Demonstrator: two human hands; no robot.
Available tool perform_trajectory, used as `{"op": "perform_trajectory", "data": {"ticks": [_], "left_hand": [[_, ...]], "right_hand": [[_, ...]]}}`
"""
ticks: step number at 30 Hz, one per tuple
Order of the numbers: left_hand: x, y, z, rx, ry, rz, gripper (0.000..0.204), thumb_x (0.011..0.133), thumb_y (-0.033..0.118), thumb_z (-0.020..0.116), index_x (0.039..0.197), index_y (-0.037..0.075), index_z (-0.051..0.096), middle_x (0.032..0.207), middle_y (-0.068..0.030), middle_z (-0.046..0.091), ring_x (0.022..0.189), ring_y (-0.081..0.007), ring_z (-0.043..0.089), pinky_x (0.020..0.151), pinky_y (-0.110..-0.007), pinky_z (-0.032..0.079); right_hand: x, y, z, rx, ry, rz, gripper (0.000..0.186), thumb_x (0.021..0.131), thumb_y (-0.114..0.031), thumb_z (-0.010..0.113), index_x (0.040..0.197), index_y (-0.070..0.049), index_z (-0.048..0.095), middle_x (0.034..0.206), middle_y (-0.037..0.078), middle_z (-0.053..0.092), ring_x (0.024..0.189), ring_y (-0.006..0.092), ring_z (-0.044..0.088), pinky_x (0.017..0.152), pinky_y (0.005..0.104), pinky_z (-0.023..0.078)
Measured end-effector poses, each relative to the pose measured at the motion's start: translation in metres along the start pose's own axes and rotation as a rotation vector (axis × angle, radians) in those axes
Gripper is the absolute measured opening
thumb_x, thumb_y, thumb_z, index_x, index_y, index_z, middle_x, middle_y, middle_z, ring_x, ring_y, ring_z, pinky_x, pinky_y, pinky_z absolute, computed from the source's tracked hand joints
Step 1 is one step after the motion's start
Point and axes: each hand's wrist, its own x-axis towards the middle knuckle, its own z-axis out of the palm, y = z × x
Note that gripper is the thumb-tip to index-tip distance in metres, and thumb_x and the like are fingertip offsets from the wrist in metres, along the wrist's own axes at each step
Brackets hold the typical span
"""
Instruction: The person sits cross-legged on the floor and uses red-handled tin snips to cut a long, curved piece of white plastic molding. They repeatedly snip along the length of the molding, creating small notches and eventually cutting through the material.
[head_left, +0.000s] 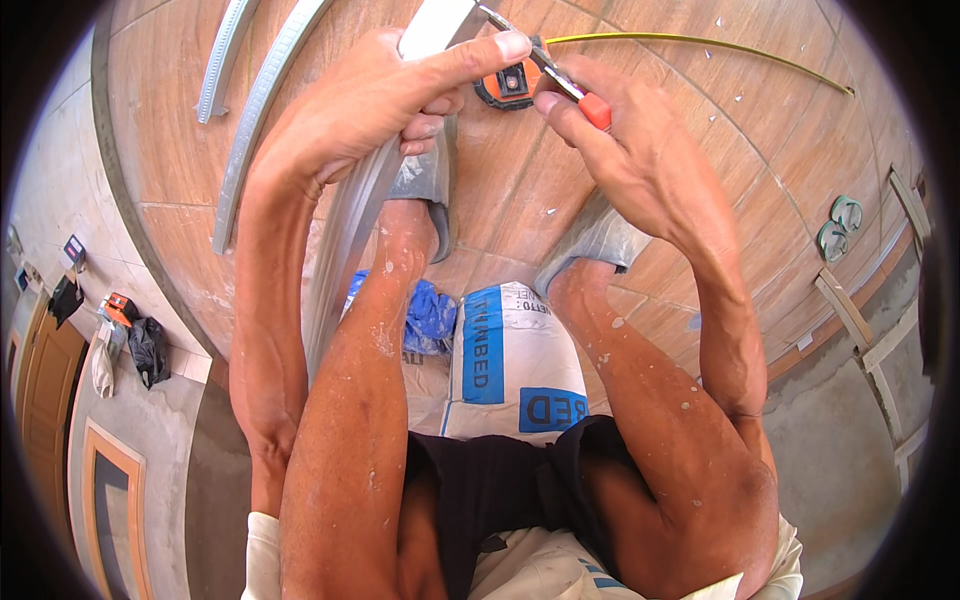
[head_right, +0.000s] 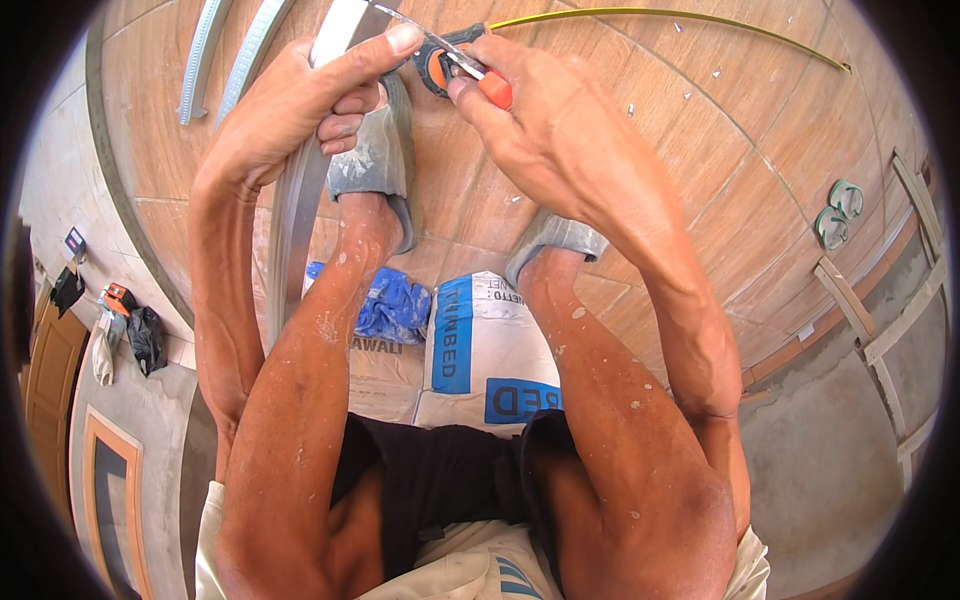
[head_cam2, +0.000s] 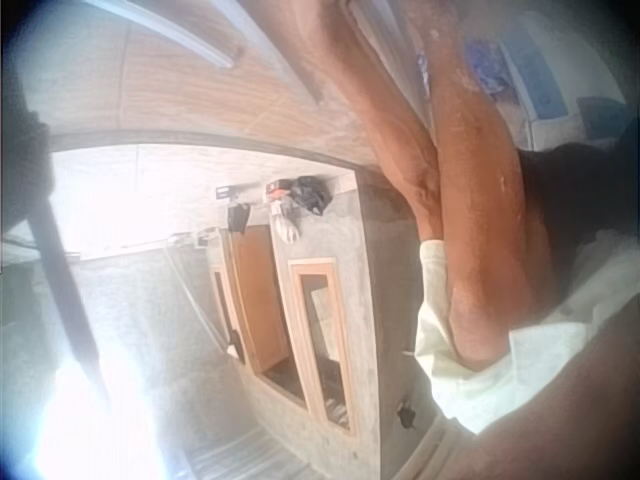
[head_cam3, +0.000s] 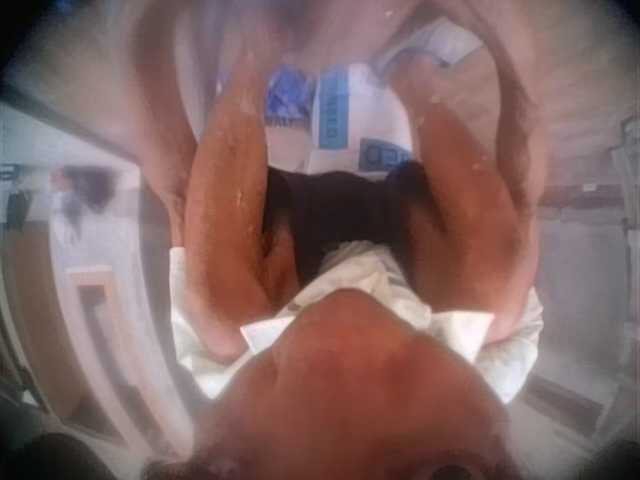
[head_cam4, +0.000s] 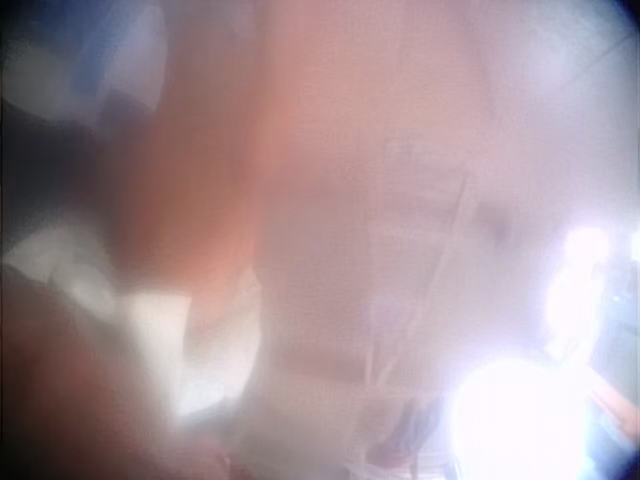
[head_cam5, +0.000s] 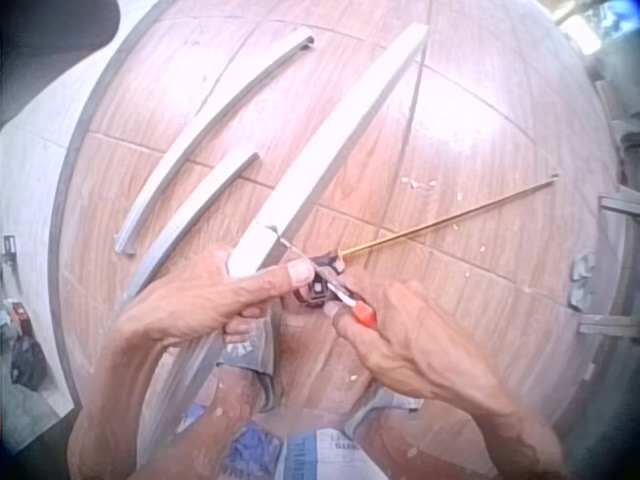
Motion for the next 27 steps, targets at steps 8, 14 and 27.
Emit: {"op": "perform_trajectory", "data": {"ticks": [8,14,27], "left_hand": [[0.002,0.005,0.007,0.092,0.040,-0.066,0.049,0.097,0.056,0.083,0.080,0.015,0.061,0.065,0.0081,0.045,0.053,-0.0017,0.039,0.047,-0.024,0.029],[-0.009,0.010,0.003,0.141,0.015,-0.055,0.042,0.099,0.045,0.082,0.081,0.013,0.063,0.065,0.0082,0.044,0.053,-0.0029,0.036,0.047,-0.026,0.026],[-0.016,0.005,0.004,-0.039,-0.056,-0.079,0.035,0.099,0.034,0.082,0.080,0.014,0.060,0.064,0.0088,0.043,0.053,-0.0022,0.036,0.048,-0.026,0.027]], "right_hand": [[-0.005,0.009,0.005,-0.028,0.114,-0.059,0.035,0.106,-0.031,0.064,0.125,-0.003,0.073,0.082,0.029,0.069,0.077,0.0490,0.069,0.071,0.0533,0.051],[-0.012,-0.012,-0.005,0.037,-0.003,0.071,0.045,0.106,-0.039,0.068,0.130,-0.001,0.073,0.092,0.029,0.069,0.087,0.0460,0.064,0.084,0.0484,0.051],[-0.018,0.003,0.009,0.039,0.074,-0.011,0.025,0.105,-0.023,0.066,0.113,0.000,0.072,0.071,0.025,0.056,0.063,0.0436,0.055,0.061,0.0484,0.046]]}}
